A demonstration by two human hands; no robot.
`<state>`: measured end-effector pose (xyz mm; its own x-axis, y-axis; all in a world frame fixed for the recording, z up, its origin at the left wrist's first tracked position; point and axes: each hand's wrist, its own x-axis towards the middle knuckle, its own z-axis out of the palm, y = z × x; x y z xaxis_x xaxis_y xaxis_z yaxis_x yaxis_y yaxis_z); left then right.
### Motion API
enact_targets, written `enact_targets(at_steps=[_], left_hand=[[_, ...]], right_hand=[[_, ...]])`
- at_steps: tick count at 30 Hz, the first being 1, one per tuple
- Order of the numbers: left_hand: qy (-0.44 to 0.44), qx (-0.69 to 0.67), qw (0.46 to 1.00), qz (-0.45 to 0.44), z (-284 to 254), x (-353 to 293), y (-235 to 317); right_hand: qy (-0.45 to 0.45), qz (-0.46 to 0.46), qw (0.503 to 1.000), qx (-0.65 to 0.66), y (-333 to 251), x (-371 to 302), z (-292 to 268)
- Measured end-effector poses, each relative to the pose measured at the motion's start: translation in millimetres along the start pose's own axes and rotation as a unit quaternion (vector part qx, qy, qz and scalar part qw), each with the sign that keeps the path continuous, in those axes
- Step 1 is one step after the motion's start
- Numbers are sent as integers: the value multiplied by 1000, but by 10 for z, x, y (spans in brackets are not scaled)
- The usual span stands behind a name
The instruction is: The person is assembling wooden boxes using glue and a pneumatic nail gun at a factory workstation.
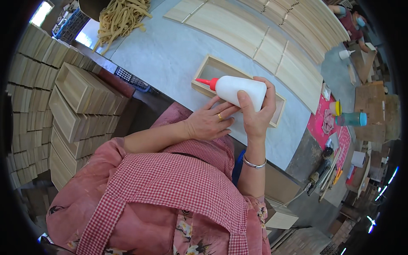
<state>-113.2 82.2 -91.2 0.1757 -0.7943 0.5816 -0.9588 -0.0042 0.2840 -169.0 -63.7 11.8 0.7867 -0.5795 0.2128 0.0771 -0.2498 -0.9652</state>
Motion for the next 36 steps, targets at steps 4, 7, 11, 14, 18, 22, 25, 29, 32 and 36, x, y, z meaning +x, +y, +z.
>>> enact_targets(at_steps=[4, 7, 11, 14, 18, 22, 25, 29, 32, 36], left_hand=[[6, -16, 1000, -3, -7, -4, 6], [8, -19, 1000, -4, -7, -1, -1], [10, -12, 1000, -2, -5, -1, -8], [-5, -28, 1000, -7, -6, -13, -6], [-8, -36, 999, -8, -7, -11, -7], [-6, -36, 999, -7, -26, 0, -7], [-6, -34, 999, -4, -51, 5, -3], [0, -34, 999, -3, -51, -1, -2], [1, -28, 1000, 0, -44, -4, -7], [-2, -12, 1000, 3, -45, 0, -12]], right_hand=[[-6, 9, 1000, -3, 38, 18, 46], [-9, 10, 1000, -8, 58, 27, 67], [-12, 1, 1000, -20, 70, 33, 91], [-25, -10, 999, -24, 65, 31, 128], [-28, -28, 998, -38, 77, 52, 142], [-24, -46, 997, -52, 84, 92, 162], [-14, -56, 997, -59, 80, 133, 184], [18, -99, 992, -81, 124, 221, 221], [37, -118, 988, -94, 162, 310, 248], [58, -130, 984, -111, 180, 428, 279]])
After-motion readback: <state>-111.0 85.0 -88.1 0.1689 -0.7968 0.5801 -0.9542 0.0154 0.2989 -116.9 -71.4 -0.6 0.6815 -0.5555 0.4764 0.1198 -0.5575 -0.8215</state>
